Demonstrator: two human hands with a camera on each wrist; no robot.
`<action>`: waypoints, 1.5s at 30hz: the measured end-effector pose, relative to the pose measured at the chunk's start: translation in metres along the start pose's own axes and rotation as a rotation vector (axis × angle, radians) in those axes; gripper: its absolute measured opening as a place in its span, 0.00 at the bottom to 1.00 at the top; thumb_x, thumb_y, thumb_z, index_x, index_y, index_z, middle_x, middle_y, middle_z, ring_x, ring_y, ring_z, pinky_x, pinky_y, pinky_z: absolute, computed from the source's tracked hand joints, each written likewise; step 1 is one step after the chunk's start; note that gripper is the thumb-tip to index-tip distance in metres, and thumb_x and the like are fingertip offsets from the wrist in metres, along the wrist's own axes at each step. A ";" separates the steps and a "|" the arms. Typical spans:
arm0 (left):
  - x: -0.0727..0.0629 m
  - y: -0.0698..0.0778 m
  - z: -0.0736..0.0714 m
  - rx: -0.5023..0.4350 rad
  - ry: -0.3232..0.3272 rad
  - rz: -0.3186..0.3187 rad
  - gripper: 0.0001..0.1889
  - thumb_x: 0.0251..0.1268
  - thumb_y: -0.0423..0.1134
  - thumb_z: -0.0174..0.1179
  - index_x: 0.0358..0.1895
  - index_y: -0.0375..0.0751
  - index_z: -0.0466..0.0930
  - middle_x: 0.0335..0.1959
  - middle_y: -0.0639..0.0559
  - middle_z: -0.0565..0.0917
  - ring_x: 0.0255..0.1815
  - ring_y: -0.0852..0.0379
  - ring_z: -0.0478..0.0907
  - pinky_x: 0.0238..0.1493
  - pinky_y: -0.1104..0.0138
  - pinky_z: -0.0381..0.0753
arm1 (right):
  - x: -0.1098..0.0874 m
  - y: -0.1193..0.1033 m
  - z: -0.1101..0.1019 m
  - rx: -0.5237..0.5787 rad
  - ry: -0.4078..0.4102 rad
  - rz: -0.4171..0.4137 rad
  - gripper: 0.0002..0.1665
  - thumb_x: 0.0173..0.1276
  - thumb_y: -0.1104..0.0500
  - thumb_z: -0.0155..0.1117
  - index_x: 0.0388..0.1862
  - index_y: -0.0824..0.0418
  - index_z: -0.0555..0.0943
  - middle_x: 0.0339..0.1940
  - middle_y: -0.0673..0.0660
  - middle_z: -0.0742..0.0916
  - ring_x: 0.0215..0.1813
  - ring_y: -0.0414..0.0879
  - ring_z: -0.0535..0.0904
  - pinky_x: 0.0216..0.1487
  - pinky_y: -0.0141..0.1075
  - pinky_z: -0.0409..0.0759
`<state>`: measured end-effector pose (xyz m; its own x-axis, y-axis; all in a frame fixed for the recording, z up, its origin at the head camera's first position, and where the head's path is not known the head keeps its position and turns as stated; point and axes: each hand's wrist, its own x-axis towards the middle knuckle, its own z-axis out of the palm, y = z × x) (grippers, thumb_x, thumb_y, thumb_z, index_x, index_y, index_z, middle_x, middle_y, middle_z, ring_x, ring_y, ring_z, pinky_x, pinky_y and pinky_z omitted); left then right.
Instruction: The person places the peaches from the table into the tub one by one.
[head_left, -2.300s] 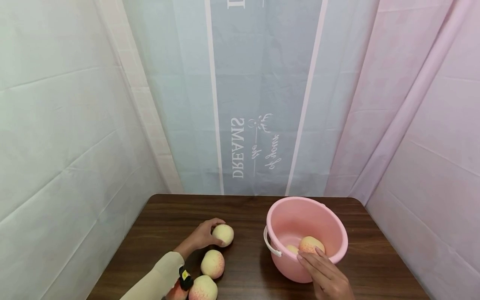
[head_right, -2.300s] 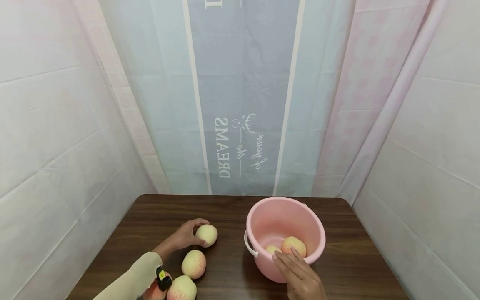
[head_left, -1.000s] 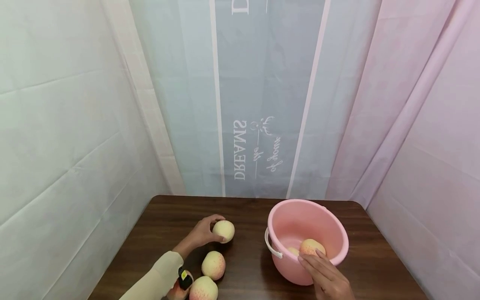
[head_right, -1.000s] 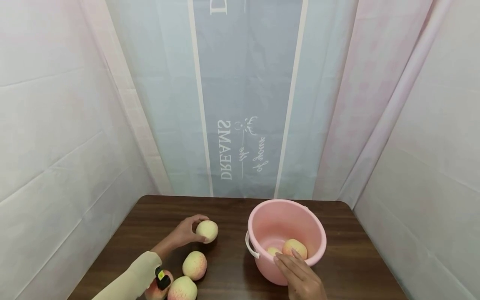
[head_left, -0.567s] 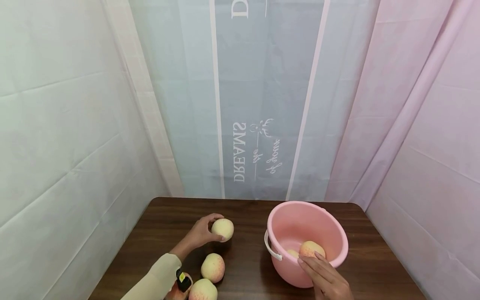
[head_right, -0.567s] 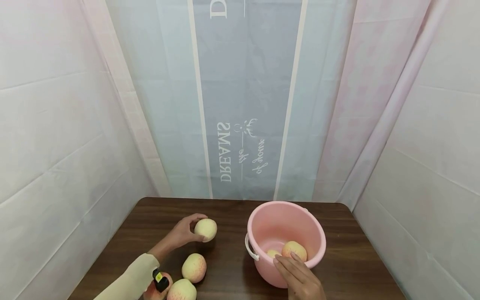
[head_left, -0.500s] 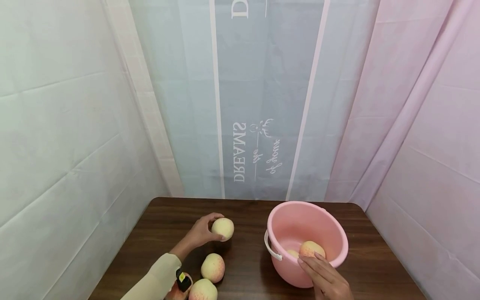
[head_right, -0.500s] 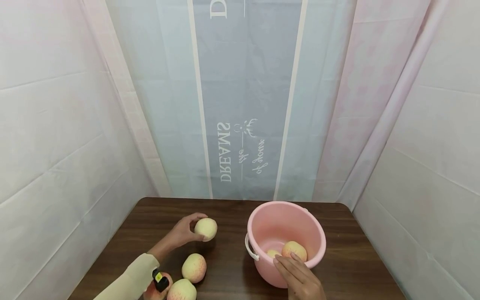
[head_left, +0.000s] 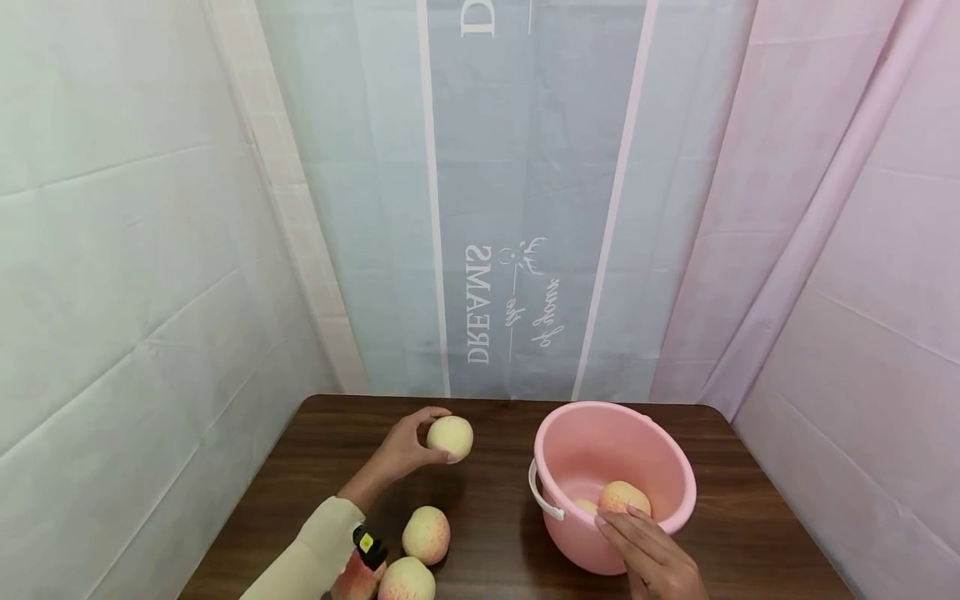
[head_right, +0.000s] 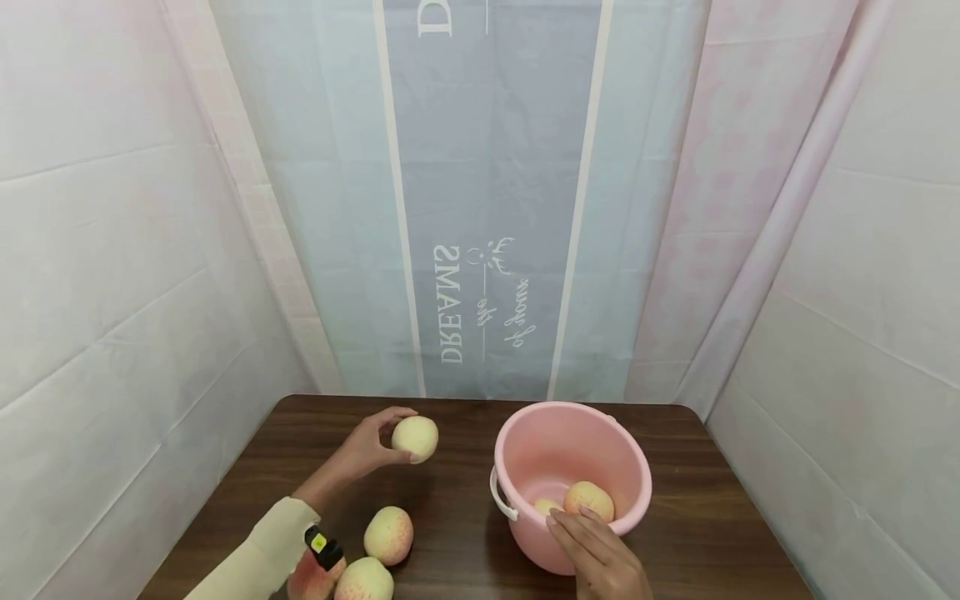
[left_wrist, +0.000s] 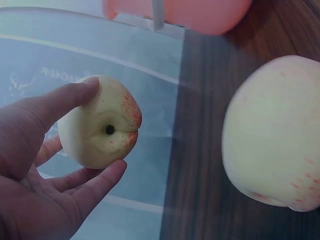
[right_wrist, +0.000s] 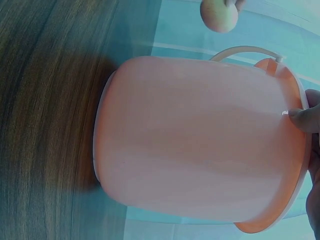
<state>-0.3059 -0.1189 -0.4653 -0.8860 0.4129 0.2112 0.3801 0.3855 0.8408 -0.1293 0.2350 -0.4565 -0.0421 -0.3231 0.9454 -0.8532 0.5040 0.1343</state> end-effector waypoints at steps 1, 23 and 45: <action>0.001 0.002 -0.001 0.000 0.003 -0.001 0.35 0.48 0.33 0.80 0.64 0.43 0.77 0.56 0.39 0.81 0.52 0.41 0.81 0.46 0.51 0.83 | -0.001 0.000 0.000 -0.002 -0.001 0.000 0.17 0.75 0.71 0.49 0.41 0.75 0.87 0.41 0.68 0.90 0.51 0.53 0.85 0.69 0.38 0.72; 0.017 0.030 0.000 -0.002 -0.022 0.031 0.36 0.49 0.39 0.81 0.66 0.47 0.78 0.62 0.47 0.80 0.54 0.46 0.82 0.51 0.50 0.82 | 0.001 0.002 -0.005 -0.026 -0.017 -0.017 0.16 0.76 0.70 0.51 0.41 0.74 0.87 0.40 0.67 0.90 0.54 0.52 0.85 0.69 0.38 0.72; 0.025 0.047 -0.005 -0.061 -0.026 0.044 0.36 0.49 0.37 0.81 0.65 0.47 0.77 0.61 0.47 0.81 0.55 0.46 0.82 0.52 0.52 0.83 | 0.012 -0.003 0.002 -0.046 0.008 0.004 0.15 0.78 0.68 0.55 0.39 0.73 0.88 0.41 0.64 0.90 0.62 0.46 0.82 0.68 0.35 0.73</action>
<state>-0.3117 -0.0948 -0.4181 -0.8613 0.4499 0.2362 0.4007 0.3157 0.8601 -0.1277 0.2279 -0.4456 -0.0413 -0.3148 0.9483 -0.8284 0.5415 0.1437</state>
